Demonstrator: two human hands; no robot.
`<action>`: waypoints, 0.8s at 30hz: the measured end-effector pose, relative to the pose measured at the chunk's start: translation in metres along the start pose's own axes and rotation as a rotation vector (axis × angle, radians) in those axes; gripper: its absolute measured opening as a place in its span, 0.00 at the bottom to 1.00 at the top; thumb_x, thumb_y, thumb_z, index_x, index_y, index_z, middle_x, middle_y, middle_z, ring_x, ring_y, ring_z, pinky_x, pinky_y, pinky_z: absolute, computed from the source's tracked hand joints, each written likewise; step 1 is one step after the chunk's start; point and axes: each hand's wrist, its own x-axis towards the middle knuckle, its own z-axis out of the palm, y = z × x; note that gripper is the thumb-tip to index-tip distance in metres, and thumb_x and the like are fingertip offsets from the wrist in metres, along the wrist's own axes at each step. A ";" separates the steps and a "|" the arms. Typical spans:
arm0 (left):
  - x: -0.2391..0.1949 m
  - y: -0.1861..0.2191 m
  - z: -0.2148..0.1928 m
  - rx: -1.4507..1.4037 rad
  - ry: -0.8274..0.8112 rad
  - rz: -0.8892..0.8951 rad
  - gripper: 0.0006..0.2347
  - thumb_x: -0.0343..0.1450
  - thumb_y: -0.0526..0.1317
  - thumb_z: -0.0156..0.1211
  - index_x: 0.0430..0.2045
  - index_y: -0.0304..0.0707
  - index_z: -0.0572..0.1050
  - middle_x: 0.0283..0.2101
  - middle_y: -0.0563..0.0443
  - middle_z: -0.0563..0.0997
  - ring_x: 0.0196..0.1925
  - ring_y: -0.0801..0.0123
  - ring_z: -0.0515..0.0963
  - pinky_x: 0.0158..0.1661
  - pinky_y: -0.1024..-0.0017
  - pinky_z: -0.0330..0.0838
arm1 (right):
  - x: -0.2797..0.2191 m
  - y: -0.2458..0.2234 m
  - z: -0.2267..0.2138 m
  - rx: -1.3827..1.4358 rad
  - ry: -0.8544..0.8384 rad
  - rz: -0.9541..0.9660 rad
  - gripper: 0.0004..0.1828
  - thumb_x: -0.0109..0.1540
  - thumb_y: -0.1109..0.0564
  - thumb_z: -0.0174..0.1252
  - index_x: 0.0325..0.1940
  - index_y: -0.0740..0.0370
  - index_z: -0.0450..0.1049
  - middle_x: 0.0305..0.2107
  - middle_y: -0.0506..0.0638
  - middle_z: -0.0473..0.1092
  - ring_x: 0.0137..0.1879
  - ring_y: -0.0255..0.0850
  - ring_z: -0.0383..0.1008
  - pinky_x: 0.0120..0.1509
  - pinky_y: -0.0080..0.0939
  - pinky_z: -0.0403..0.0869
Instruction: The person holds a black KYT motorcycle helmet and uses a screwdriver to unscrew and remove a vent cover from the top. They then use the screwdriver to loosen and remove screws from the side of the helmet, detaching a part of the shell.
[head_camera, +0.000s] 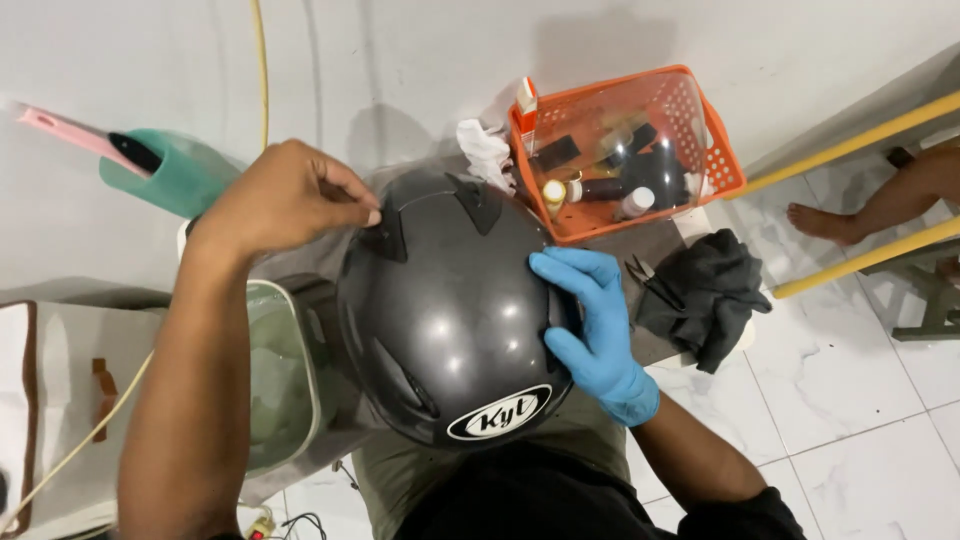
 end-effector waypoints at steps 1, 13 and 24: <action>-0.003 0.001 0.002 0.023 0.012 0.003 0.07 0.64 0.40 0.71 0.30 0.38 0.86 0.30 0.39 0.87 0.38 0.54 0.85 0.40 0.60 0.76 | 0.000 0.000 0.000 -0.006 0.006 0.002 0.39 0.64 0.28 0.52 0.68 0.58 0.71 0.60 0.52 0.61 0.69 0.45 0.60 0.77 0.49 0.57; -0.018 0.018 0.012 0.065 0.077 -0.094 0.06 0.67 0.39 0.68 0.32 0.38 0.86 0.36 0.40 0.88 0.49 0.46 0.85 0.49 0.55 0.75 | 0.000 0.002 0.003 -0.007 0.053 -0.014 0.38 0.64 0.27 0.51 0.66 0.57 0.73 0.59 0.53 0.64 0.65 0.46 0.62 0.73 0.49 0.60; -0.004 -0.010 0.022 0.124 0.142 -0.002 0.09 0.66 0.43 0.67 0.34 0.41 0.85 0.37 0.41 0.87 0.50 0.43 0.83 0.50 0.51 0.75 | -0.004 0.000 -0.026 -0.049 -0.100 -0.090 0.37 0.65 0.31 0.52 0.69 0.58 0.70 0.64 0.56 0.64 0.71 0.50 0.61 0.75 0.53 0.58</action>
